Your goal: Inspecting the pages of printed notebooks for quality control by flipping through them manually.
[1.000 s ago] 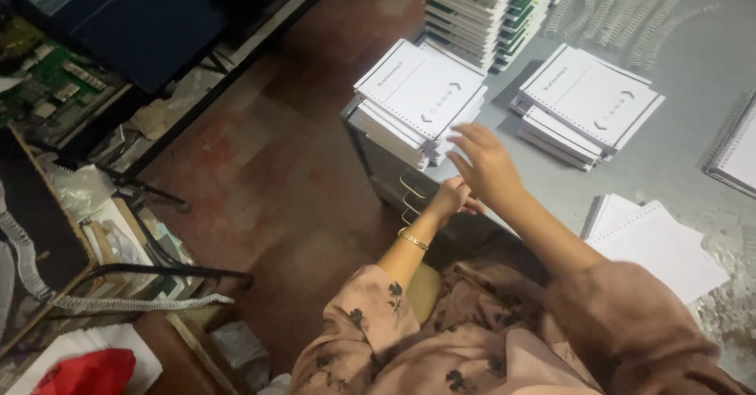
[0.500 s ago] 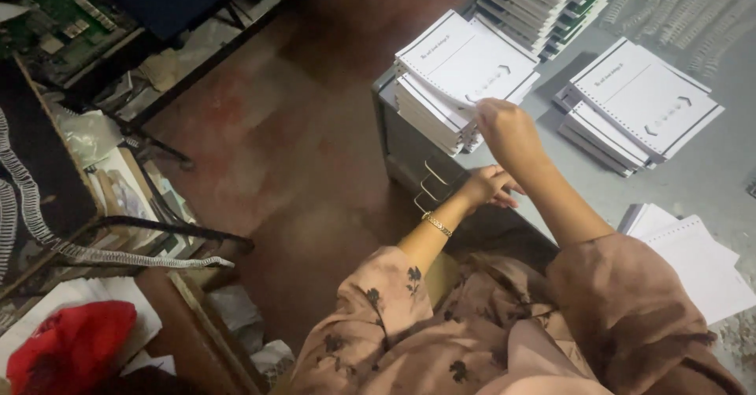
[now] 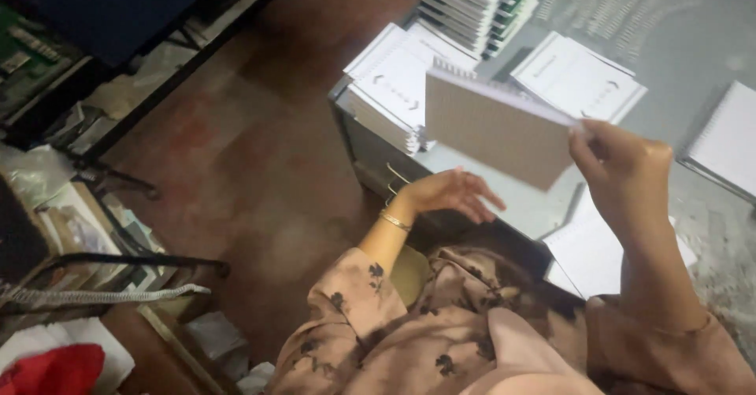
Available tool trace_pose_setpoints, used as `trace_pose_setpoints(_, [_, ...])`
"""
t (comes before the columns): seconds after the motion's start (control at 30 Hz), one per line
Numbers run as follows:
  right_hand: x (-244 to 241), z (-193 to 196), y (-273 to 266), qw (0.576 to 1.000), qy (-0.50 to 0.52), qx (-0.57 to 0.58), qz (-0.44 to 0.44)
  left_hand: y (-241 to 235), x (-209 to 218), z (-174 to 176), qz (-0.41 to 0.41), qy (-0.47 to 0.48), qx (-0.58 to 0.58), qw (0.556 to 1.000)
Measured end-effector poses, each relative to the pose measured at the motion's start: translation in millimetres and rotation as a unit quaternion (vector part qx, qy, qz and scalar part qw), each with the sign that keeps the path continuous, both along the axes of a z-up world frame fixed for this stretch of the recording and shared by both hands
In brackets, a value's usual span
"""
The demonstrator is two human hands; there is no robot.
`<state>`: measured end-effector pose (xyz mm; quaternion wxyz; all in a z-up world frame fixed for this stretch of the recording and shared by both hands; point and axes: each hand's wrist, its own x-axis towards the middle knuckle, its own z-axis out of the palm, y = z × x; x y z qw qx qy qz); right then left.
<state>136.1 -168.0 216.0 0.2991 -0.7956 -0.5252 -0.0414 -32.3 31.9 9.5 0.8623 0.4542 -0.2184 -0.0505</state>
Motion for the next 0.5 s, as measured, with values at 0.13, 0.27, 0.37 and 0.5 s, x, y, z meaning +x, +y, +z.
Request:
trace_pose_setpoints(0.13, [17,-23,-29,0.996,0.068,-0.029,-0.04,-13,1,27,-0.112,0.018,0.027,0.993])
trace_pose_setpoints(0.27, [-13,-59,-47,0.989,-0.145,-0.027,-0.019,-25,18,12,0.021,0.108,-0.113,0.987])
trace_pose_setpoints(0.37, [-48,-140,-39,0.973,-0.211,-0.093,-0.012,-13,41,-54,0.102,0.19,-0.217,0.952])
trace_pose_setpoints(0.5, [-89,-254,-27,0.958,-0.25,-0.134,0.049,-9,67,-148,0.316,0.377,-0.066,0.868])
